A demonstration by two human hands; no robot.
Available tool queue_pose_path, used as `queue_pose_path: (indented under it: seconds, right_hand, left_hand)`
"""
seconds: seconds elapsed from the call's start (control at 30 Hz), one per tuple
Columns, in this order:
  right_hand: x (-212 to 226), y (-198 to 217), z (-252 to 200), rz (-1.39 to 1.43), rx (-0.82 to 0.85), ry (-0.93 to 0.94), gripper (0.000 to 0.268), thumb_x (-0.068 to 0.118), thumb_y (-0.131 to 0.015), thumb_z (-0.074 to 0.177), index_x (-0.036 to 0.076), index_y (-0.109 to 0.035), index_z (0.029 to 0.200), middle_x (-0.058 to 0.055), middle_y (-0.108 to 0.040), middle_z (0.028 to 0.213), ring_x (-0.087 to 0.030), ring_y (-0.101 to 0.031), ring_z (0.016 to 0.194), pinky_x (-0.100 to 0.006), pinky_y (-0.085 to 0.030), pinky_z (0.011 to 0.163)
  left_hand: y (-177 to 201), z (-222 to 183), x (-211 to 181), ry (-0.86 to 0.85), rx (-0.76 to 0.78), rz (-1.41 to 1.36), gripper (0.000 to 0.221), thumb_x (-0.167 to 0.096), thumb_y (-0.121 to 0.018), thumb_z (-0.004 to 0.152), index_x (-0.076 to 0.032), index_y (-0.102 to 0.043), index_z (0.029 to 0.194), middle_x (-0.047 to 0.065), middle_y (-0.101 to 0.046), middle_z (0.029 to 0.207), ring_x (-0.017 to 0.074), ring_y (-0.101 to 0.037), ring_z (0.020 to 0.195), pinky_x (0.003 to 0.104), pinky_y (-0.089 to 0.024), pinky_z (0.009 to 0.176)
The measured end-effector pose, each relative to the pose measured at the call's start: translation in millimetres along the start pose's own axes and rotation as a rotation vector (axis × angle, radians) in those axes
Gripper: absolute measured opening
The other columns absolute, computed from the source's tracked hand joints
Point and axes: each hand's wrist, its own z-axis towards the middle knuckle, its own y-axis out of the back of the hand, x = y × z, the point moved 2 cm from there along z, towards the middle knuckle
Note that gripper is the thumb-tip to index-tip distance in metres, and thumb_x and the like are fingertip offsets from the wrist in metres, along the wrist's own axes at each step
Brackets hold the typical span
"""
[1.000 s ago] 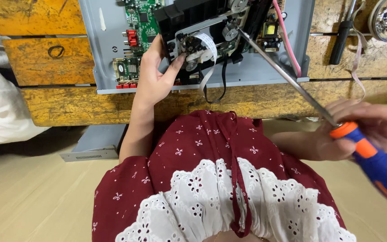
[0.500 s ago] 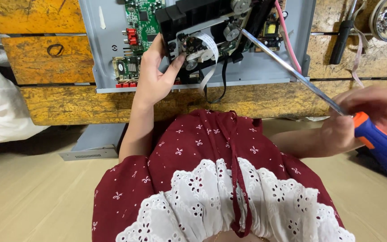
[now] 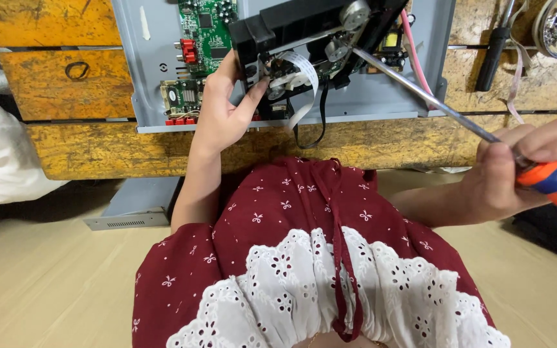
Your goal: Cleaning and inspecting the internal components of a DVD player using a toothbrush and screwdriver
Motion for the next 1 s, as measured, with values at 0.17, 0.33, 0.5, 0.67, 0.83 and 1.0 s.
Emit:
queue_pose_path:
  seconds: [0.17,0.33,0.5,0.67,0.83,1.0]
  right_hand:
    - [9,-7,-2,-0.174,-0.028,0.114,0.032,0.012,-0.068,0.096,-0.001,-0.042,0.109,-0.008,-0.047,0.078,-0.016,-0.045,0.048,-0.029,-0.039,0.045]
    - [3,8,0,-0.137,0.159,0.124,0.028,-0.011,-0.057,0.093,-0.004,-0.037,0.111,-0.014,-0.051,0.069,-0.024,-0.055,0.048,-0.032,-0.048,0.046]
    - [-5,11,-4,0.019,0.220,0.143,0.041,-0.018,-0.055,0.085,0.004,-0.036,0.114,-0.009,-0.054,0.069,-0.018,-0.053,0.051,-0.028,-0.048,0.050]
    - [-20,8,-9,0.150,0.258,0.175,0.034,-0.009,-0.067,0.076,0.010,-0.046,0.095,-0.001,-0.055,0.074,-0.009,-0.054,0.056,-0.022,-0.054,0.053]
    - [-22,-20,-21,0.028,0.315,0.185,0.020,-0.007,-0.064,0.074,0.003,-0.051,0.086,-0.008,-0.054,0.076,-0.017,-0.053,0.056,-0.028,-0.051,0.052]
    - [-20,3,-20,0.108,0.432,0.141,0.021,-0.013,-0.061,0.081,0.002,-0.052,0.092,-0.007,-0.057,0.080,-0.024,-0.075,0.071,-0.021,-0.064,0.052]
  left_hand:
    - [0,1,-2,-0.010,0.000,0.012,0.031,0.005,-0.060,0.094,0.007,-0.053,0.124,0.016,-0.068,0.110,0.0250,-0.064,0.096,0.034,-0.048,0.095]
    - [0,1,-2,-0.014,-0.008,0.019,0.032,0.004,-0.061,0.095,0.007,-0.052,0.126,0.016,-0.069,0.110,0.0251,-0.064,0.094,0.035,-0.048,0.095]
    - [0,1,-1,-0.025,-0.004,0.021,0.030,0.004,-0.061,0.094,0.007,-0.053,0.123,0.016,-0.068,0.108,0.0249,-0.063,0.093,0.035,-0.048,0.094]
    - [0,1,-3,-0.018,-0.004,0.039,0.031,0.006,-0.061,0.093,0.008,-0.053,0.122,0.017,-0.069,0.109,0.0253,-0.064,0.093,0.034,-0.049,0.092]
    - [-2,1,-1,-0.023,0.011,0.069,0.025,0.003,-0.061,0.095,0.007,-0.056,0.119,0.016,-0.069,0.102,0.0244,-0.063,0.085,0.033,-0.049,0.083]
    - [-2,0,0,-0.039,0.008,0.078,0.023,0.004,-0.062,0.095,0.006,-0.056,0.117,0.014,-0.069,0.102,0.0246,-0.064,0.086,0.033,-0.050,0.085]
